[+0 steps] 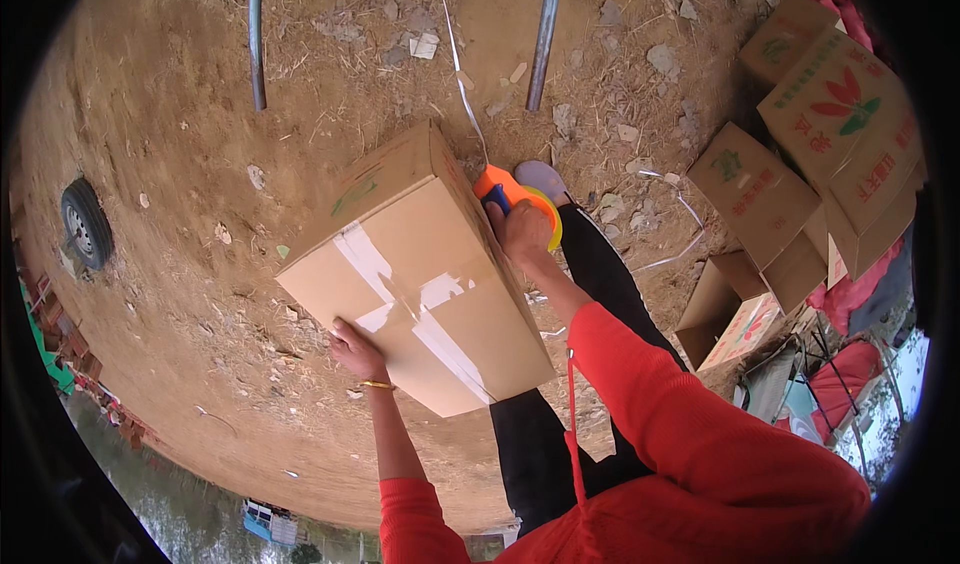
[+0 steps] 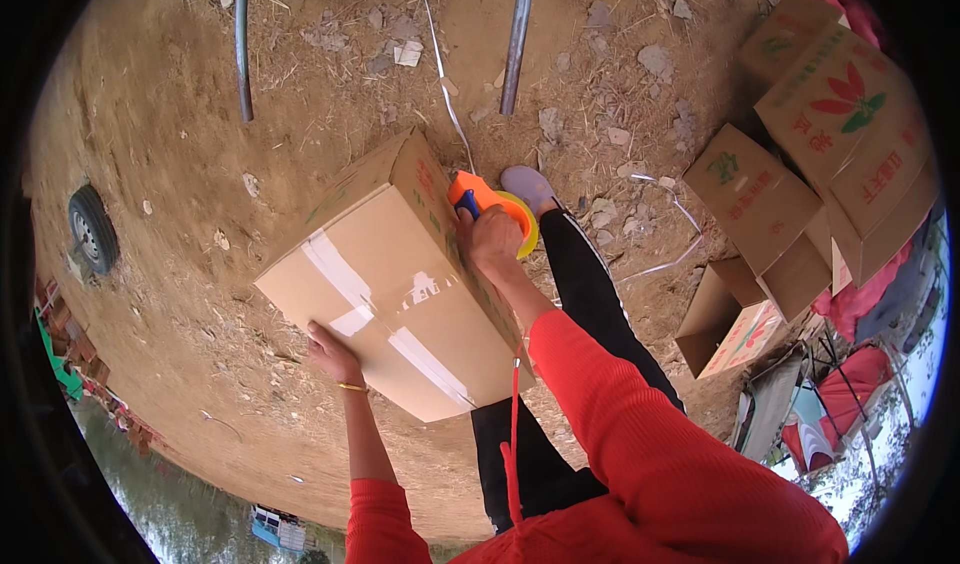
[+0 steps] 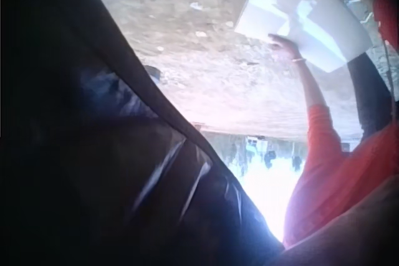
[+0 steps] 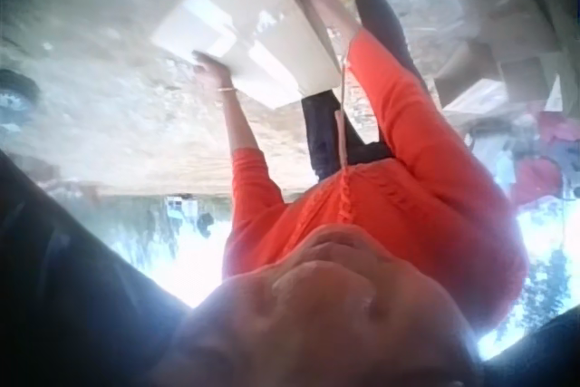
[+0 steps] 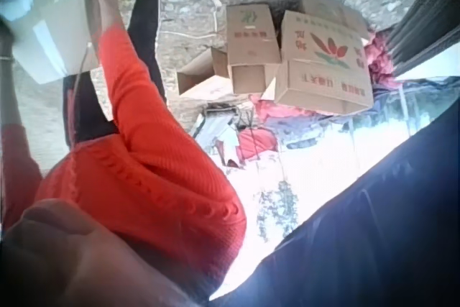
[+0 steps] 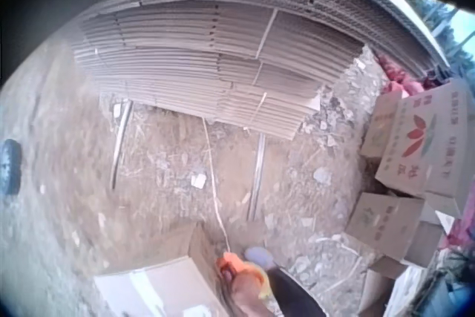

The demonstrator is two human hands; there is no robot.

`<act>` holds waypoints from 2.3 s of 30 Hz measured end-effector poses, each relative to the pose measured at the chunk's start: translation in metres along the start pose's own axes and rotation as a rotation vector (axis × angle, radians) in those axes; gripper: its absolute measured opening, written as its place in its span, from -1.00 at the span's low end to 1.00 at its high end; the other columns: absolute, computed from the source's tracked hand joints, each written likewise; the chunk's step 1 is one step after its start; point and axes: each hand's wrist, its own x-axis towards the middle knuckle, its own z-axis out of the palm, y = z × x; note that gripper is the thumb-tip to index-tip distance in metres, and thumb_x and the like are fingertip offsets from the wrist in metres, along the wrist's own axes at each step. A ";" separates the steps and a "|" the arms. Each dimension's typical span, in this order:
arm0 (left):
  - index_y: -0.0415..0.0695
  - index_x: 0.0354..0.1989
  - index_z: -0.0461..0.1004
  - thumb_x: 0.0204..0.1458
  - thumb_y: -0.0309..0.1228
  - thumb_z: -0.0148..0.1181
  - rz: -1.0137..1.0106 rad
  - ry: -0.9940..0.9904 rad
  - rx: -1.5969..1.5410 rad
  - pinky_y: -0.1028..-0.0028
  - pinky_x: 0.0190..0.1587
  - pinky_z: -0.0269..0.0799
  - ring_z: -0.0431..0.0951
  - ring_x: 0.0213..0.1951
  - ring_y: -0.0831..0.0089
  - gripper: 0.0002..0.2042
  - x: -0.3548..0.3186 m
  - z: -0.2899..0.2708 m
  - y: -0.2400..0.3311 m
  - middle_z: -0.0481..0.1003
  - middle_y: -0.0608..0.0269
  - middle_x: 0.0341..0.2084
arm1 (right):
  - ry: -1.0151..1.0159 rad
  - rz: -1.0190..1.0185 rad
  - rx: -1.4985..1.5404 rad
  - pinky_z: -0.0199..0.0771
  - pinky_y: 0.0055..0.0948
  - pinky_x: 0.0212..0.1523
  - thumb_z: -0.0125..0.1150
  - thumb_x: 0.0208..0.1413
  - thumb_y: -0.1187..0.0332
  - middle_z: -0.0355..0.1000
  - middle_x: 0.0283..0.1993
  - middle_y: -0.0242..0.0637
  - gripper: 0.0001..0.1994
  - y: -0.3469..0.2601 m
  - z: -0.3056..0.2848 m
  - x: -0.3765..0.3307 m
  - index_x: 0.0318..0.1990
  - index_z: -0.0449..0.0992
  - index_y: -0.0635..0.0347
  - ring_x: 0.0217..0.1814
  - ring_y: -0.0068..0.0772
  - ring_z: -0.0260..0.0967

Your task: The person assembles flat cardboard boxes by folding the flaps and sealing them with a handheld tape dispenser. They repeat this process for multiple boxes, stacking the finished ones nearby.

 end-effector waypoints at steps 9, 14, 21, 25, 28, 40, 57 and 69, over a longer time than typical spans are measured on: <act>-0.31 0.24 0.13 0.14 0.23 -0.19 -0.137 -0.248 -0.489 0.34 0.17 0.22 0.28 0.14 0.29 -0.21 0.011 -0.013 -0.031 0.26 0.10 0.15 | 0.278 -0.231 -0.106 0.50 -0.16 -0.46 0.07 0.09 -0.13 0.47 -0.50 0.03 -0.41 0.010 0.103 0.063 -0.29 0.33 0.40 -0.46 -0.03 0.51; -0.25 0.26 0.11 0.15 0.19 -0.16 -0.311 -0.419 -0.693 0.33 0.18 0.23 0.28 0.16 0.31 -0.25 0.018 -0.008 0.001 0.27 0.12 0.16 | 0.157 -0.366 -0.168 0.52 -0.16 -0.37 0.04 0.10 -0.15 0.48 -0.45 0.07 -0.40 0.069 0.116 0.086 -0.25 0.32 0.39 -0.39 0.02 0.51; -0.24 0.21 0.19 0.06 0.09 0.08 -0.290 -0.674 -0.974 0.33 0.06 0.37 0.41 0.04 0.26 -0.30 0.042 0.001 -0.053 0.36 0.09 0.06 | 0.015 -0.284 0.122 0.43 -0.26 -0.42 0.17 0.09 -0.04 0.44 -0.49 -0.03 -0.51 0.082 -0.012 -0.004 -0.34 0.40 0.35 -0.48 -0.10 0.45; -0.25 0.19 0.23 0.09 0.02 0.08 -0.225 -0.682 -0.911 0.33 0.02 0.41 0.45 0.01 0.25 -0.36 0.045 -0.002 -0.037 0.39 0.07 0.04 | -0.116 -0.434 0.494 0.42 -0.34 -0.29 0.21 0.08 0.02 0.45 -0.41 -0.11 -0.54 0.094 -0.078 -0.064 -0.15 0.42 0.32 -0.38 -0.33 0.43; -0.32 0.10 0.32 0.08 -0.07 0.16 -0.071 -0.439 -0.577 0.34 0.03 0.37 0.43 0.03 0.28 -0.42 0.034 -0.020 -0.002 0.39 0.04 0.05 | -0.191 -0.575 0.434 0.42 -0.34 -0.25 0.25 0.04 0.04 0.47 -0.37 -0.12 -0.52 0.091 -0.109 -0.105 -0.11 0.42 0.31 -0.34 -0.34 0.44; -0.24 -0.23 0.55 0.05 -0.37 0.24 0.252 -0.681 -0.918 0.53 -0.21 0.39 0.47 -0.32 0.55 -0.80 -0.123 -0.068 0.016 0.54 0.26 -0.37 | -0.500 -0.875 -0.171 0.46 -0.28 -0.23 0.34 -0.07 0.00 0.47 -0.32 0.01 -0.43 0.024 -0.095 -0.216 -0.15 0.39 0.39 -0.28 -0.06 0.49; -0.30 -0.46 0.58 -0.03 -0.51 0.26 -0.408 0.158 -1.118 0.62 -0.50 0.20 0.32 -0.58 0.68 -0.91 -0.074 -0.056 -0.171 0.46 0.38 -0.64 | -0.709 -0.649 -0.529 0.42 -0.35 -0.24 0.24 0.01 -0.01 0.49 -0.33 -0.10 -0.48 -0.011 -0.072 -0.286 -0.15 0.48 0.36 -0.32 -0.30 0.45; -0.27 -0.54 0.58 -0.07 -0.40 0.30 -0.431 0.009 -0.707 0.53 -0.52 0.24 0.33 -0.61 0.64 -0.83 -0.013 0.040 -0.212 0.44 0.37 -0.71 | -0.719 -0.526 -0.576 0.36 -0.38 -0.30 0.23 0.02 -0.04 0.45 -0.42 -0.14 -0.48 -0.030 -0.055 -0.299 -0.17 0.49 0.35 -0.38 -0.41 0.39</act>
